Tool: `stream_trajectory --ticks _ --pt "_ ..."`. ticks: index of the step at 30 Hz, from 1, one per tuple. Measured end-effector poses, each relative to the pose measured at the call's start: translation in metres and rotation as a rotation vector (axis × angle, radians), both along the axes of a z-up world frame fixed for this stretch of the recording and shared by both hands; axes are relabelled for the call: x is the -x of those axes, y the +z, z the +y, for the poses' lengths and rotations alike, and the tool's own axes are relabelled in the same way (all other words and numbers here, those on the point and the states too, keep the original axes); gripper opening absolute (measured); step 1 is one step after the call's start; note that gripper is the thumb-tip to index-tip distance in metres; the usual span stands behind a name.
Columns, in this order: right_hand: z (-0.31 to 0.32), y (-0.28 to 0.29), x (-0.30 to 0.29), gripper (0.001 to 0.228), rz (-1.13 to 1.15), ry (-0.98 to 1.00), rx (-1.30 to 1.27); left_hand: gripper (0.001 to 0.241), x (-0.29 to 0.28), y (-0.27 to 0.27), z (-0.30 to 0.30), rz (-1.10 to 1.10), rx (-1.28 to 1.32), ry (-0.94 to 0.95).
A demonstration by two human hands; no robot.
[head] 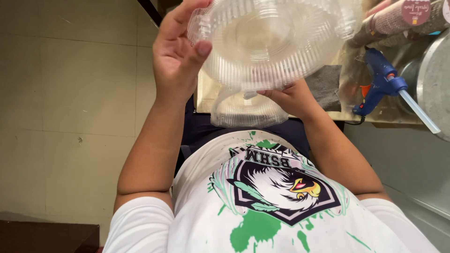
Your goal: Wiping and organizing clear plastic food containers at a bakery workstation.
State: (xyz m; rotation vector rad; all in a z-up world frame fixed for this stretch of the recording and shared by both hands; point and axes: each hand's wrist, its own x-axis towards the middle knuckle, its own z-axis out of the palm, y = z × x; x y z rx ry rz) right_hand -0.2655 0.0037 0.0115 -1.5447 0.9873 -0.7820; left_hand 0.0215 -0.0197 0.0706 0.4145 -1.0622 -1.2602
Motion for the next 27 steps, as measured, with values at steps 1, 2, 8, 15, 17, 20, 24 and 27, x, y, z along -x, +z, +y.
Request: stream_trajectory --ticks 1,2,8,15,17,20,24,27 --pt "0.001 0.003 -0.001 0.03 -0.027 0.002 0.0 0.054 -0.001 0.0 0.0 -0.029 -0.027 0.034" --pt "0.003 0.005 -0.002 0.032 -0.054 0.005 -0.001 0.04 -0.001 0.0 0.0 -0.058 -0.055 0.069" --pt "0.01 -0.004 0.004 0.033 -0.025 -0.036 0.008 0.043 0.011 0.024 0.01 -0.048 -0.12 0.027" --pt "0.014 0.003 0.005 0.025 -0.009 0.019 0.095 0.032 0.012 0.028 0.02 -0.069 -0.025 -0.032" --pt "0.015 0.005 0.005 0.022 0.003 0.033 0.111 0.03 0.016 0.031 0.025 -0.12 -0.007 0.023" --pt "0.016 0.015 0.002 0.023 0.048 0.052 0.192 0.025 0.017 0.037 0.031 -0.224 -0.001 0.107" --pt "0.019 0.015 0.003 0.023 0.072 0.033 0.216 0.022 0.018 0.037 0.036 -0.197 0.001 0.095" --pt "0.021 0.012 0.003 0.023 0.122 0.024 0.24 0.02 0.017 0.037 0.039 -0.21 0.018 0.085"
